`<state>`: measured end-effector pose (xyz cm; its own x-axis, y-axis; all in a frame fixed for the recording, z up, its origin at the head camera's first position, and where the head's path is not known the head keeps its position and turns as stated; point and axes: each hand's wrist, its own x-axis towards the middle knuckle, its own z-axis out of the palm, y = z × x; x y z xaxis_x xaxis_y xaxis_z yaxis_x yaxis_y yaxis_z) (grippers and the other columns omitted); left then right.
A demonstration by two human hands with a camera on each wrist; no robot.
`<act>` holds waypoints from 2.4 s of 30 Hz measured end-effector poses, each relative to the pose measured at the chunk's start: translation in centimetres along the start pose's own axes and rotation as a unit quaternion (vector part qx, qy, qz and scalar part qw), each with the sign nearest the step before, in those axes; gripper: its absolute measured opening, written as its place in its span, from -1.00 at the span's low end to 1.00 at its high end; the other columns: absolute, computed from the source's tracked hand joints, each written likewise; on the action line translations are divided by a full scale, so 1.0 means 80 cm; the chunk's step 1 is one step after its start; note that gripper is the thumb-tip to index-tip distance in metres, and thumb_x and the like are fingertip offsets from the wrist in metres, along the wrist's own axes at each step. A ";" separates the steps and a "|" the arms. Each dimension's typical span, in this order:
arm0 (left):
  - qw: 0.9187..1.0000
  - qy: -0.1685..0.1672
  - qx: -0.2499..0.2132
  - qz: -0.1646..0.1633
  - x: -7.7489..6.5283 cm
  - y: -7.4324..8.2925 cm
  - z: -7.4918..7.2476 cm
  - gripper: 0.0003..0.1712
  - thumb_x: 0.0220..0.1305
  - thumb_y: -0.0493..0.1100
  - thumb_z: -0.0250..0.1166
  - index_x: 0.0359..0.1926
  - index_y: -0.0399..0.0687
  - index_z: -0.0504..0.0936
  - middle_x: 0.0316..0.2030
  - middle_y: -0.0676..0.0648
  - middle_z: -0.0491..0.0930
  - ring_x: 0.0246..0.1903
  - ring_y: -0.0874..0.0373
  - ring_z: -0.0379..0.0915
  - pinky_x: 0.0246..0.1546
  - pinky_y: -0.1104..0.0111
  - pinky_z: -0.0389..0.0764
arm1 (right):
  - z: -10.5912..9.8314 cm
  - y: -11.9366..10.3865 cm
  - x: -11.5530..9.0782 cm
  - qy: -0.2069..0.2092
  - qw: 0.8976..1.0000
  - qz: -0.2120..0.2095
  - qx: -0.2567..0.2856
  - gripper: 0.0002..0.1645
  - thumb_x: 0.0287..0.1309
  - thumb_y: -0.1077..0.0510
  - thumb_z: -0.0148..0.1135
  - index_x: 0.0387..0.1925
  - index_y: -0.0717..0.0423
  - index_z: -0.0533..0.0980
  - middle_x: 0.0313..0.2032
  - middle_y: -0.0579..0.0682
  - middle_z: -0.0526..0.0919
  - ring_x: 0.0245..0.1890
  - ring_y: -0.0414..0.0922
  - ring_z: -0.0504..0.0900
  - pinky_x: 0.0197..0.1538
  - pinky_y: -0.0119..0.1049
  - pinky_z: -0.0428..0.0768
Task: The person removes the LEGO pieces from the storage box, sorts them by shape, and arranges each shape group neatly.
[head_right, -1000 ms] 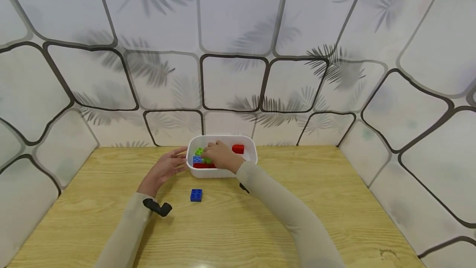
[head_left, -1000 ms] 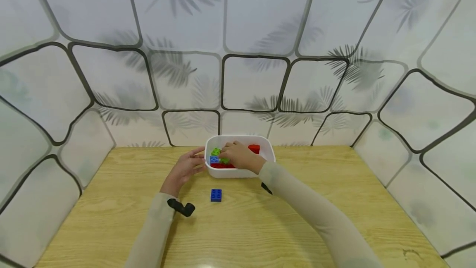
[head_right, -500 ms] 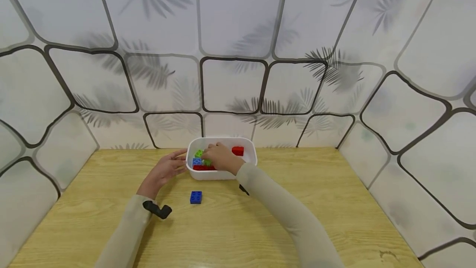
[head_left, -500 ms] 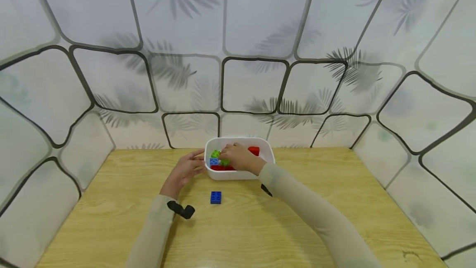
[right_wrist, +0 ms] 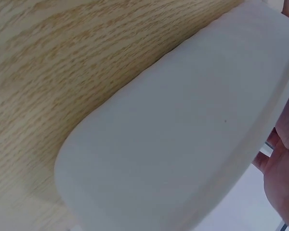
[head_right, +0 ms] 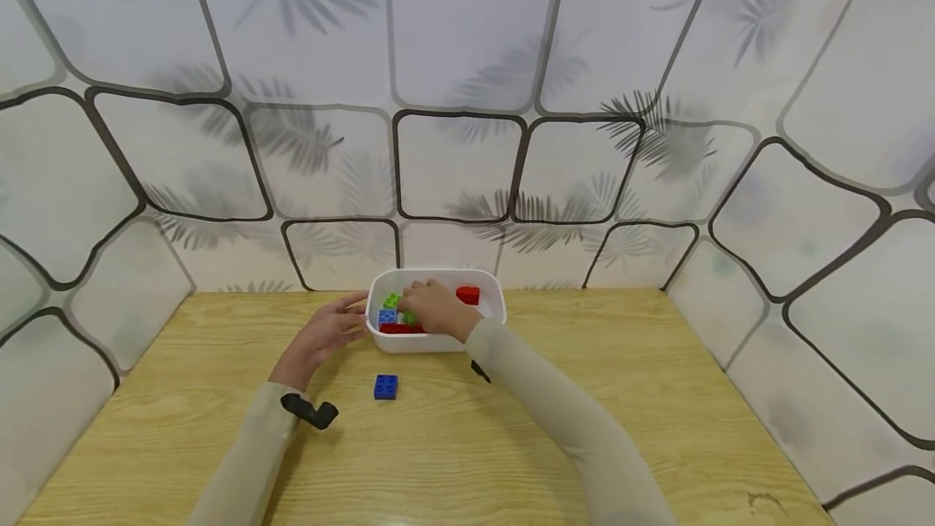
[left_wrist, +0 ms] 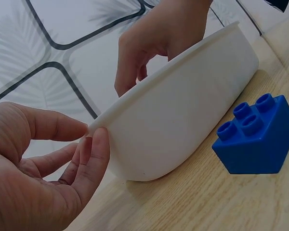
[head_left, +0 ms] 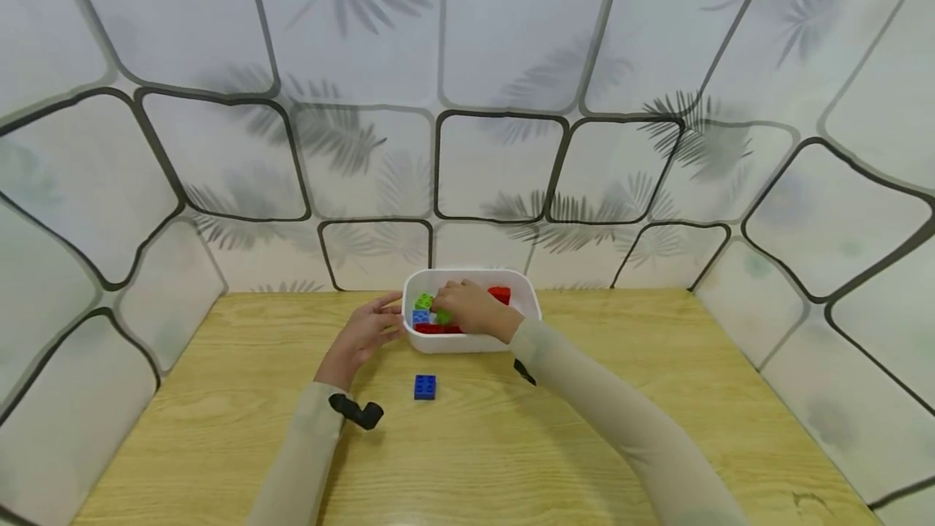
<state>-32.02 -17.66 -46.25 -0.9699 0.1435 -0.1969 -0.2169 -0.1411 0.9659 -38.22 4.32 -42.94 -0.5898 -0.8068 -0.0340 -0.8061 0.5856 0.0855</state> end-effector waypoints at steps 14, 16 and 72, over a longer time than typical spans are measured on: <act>1.000 0.001 -0.002 -0.003 0.003 -0.004 0.003 -0.33 0.48 -0.39 0.09 0.55 -0.17 0.21 0.19 -0.17 0.45 -0.01 0.15 0.50 0.07 0.32 0.64 | -0.025 -0.005 -0.045 0.167 0.983 -0.021 0.076 -0.64 0.23 0.25 0.40 0.06 0.14 0.62 0.05 0.03 0.69 0.14 0.01 0.59 0.27 -0.01 0.54; 1.000 0.001 -0.003 0.000 0.003 -0.005 0.003 -0.33 0.48 -0.39 0.09 0.55 -0.18 0.20 0.19 -0.19 0.45 -0.01 0.15 0.50 0.06 0.32 0.64 | -0.025 -0.008 -0.054 0.192 0.978 -0.034 0.079 -0.65 0.23 0.24 0.41 0.05 0.12 0.62 0.04 0.01 0.69 0.13 -0.01 0.59 0.28 -0.04 0.53; 1.000 0.001 -0.001 -0.003 0.004 0.000 -0.001 -0.31 0.46 -0.42 0.09 0.55 -0.19 0.20 0.02 -0.04 0.49 -0.10 0.24 0.50 0.02 0.38 0.66 | 0.034 -0.062 -0.138 0.099 0.989 -0.031 0.107 -0.63 0.25 -0.01 0.41 0.03 0.01 0.58 0.00 -0.11 0.68 0.08 -0.15 0.57 0.26 -0.21 0.53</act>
<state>-32.32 -17.68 -46.30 -0.9687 0.1430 -0.2032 -0.2231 -0.1412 0.9645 -27.86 10.55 -45.69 -0.5345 -0.8288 0.1655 -0.8450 0.5203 -0.1232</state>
